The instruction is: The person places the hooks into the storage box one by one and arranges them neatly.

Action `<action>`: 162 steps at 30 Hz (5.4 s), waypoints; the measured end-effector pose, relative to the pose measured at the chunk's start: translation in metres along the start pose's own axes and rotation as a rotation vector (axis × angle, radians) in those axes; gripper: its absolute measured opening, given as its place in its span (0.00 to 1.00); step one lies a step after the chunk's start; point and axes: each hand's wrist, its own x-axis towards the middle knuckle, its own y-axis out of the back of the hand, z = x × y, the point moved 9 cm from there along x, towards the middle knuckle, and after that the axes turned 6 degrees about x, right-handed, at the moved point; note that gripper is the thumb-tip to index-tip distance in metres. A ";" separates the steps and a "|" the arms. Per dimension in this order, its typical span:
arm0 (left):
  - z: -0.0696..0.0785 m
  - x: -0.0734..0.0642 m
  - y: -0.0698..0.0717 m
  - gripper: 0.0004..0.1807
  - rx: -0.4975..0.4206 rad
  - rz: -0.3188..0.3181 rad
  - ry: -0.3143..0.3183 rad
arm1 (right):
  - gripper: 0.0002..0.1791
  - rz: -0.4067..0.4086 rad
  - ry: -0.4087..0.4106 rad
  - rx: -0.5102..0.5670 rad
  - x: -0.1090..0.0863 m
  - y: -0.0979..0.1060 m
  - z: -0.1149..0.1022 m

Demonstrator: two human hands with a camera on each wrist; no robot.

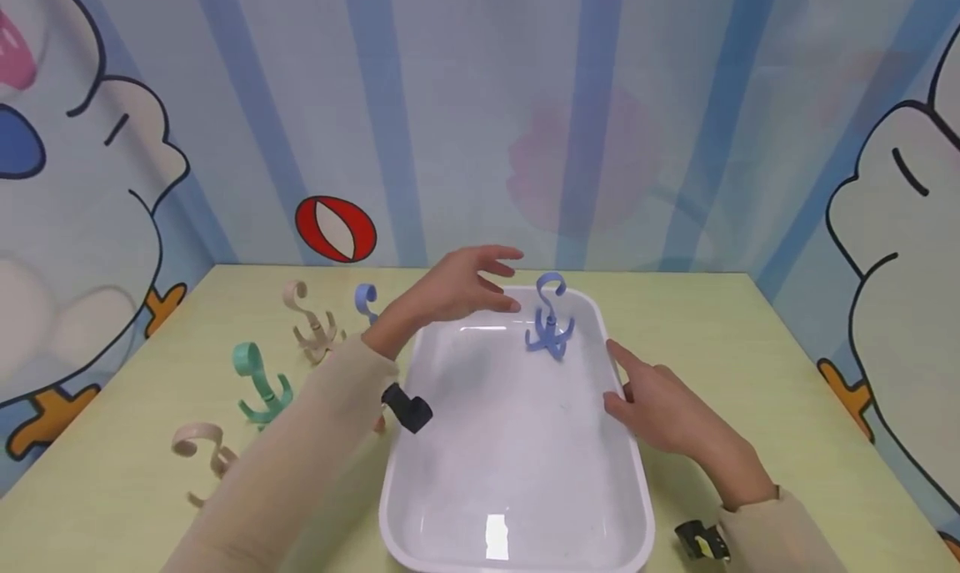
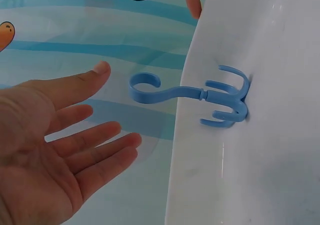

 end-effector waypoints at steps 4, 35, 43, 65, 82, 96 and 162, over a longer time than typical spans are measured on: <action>0.002 -0.016 0.001 0.38 -0.012 -0.026 -0.026 | 0.44 -0.003 -0.009 -0.004 0.000 -0.001 0.000; -0.013 -0.139 0.041 0.34 -0.001 0.120 0.058 | 0.45 -0.008 -0.012 -0.053 0.003 0.001 0.001; -0.031 -0.162 0.048 0.33 0.007 0.150 0.098 | 0.45 -0.012 -0.015 -0.051 0.002 0.000 0.000; -0.072 -0.224 0.084 0.29 0.168 0.018 0.119 | 0.45 -0.018 -0.017 -0.031 0.002 -0.002 0.002; -0.125 -0.258 0.091 0.32 0.018 -0.038 0.267 | 0.45 -0.016 -0.017 -0.062 0.004 -0.001 0.003; -0.157 -0.289 0.083 0.32 0.001 0.023 0.271 | 0.46 -0.015 -0.021 -0.054 0.004 -0.001 0.004; -0.074 -0.257 0.057 0.13 -0.271 0.191 0.015 | 0.45 -0.013 0.008 -0.045 0.003 -0.002 0.000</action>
